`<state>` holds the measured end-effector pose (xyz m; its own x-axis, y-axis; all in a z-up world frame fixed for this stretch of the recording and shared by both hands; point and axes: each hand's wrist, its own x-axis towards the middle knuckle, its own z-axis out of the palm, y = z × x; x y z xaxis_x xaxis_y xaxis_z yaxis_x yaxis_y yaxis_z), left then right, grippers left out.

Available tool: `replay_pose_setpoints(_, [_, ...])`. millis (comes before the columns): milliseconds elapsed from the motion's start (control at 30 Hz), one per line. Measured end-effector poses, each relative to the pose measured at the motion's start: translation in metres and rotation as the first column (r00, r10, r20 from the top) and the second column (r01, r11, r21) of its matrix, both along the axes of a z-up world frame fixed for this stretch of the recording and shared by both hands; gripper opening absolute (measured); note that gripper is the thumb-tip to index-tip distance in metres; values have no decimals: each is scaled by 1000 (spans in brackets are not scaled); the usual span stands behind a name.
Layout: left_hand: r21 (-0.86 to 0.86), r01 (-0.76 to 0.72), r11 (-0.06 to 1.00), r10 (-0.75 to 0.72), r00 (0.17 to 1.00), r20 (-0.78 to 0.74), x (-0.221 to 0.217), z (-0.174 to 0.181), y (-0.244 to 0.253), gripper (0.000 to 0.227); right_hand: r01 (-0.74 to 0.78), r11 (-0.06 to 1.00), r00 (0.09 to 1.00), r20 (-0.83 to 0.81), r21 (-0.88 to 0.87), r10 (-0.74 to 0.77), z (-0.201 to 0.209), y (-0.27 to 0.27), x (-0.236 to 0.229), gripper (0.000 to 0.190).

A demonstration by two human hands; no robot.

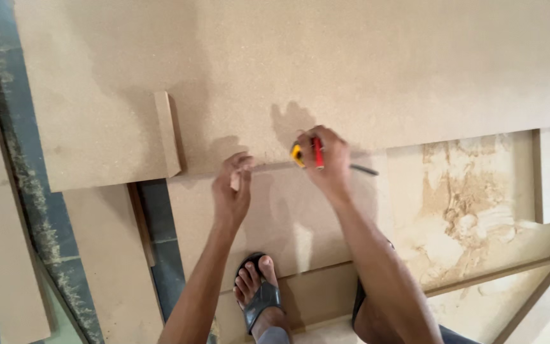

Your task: The person measures a large particle board with a tape measure and marks it with a red pencil. They then use a small wooden strip as a straightedge to draw a long straight line across the board.

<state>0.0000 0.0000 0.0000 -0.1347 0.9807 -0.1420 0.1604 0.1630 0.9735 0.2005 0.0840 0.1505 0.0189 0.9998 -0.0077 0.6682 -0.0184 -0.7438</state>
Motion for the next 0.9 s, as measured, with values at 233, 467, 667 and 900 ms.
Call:
replay_pose_setpoints(233, [-242, -69, 968, 236, 575, 783, 40, 87, 23, 55, -91, 970, 983, -135, 227, 124, 22, -15, -61, 14])
replay_pose_setpoints(467, [-142, -86, 986, 151, 822, 549, 18, 116, 27, 50, -105, 955, 954, -242, 278, 175, 3, -6, -39, 24])
replay_pose_setpoints(667, [35, -11, 999, -31, 227, 973, 28, 147, 34, 62, -118, 952, 139, -954, -281, -264, -64, -35, -53, 15])
replay_pose_setpoints(900, [-64, -203, 977, 75, 46, 996, 20, 143, 51, 58, -170, 898, 231, -902, -406, -365, -39, -57, -52, 32])
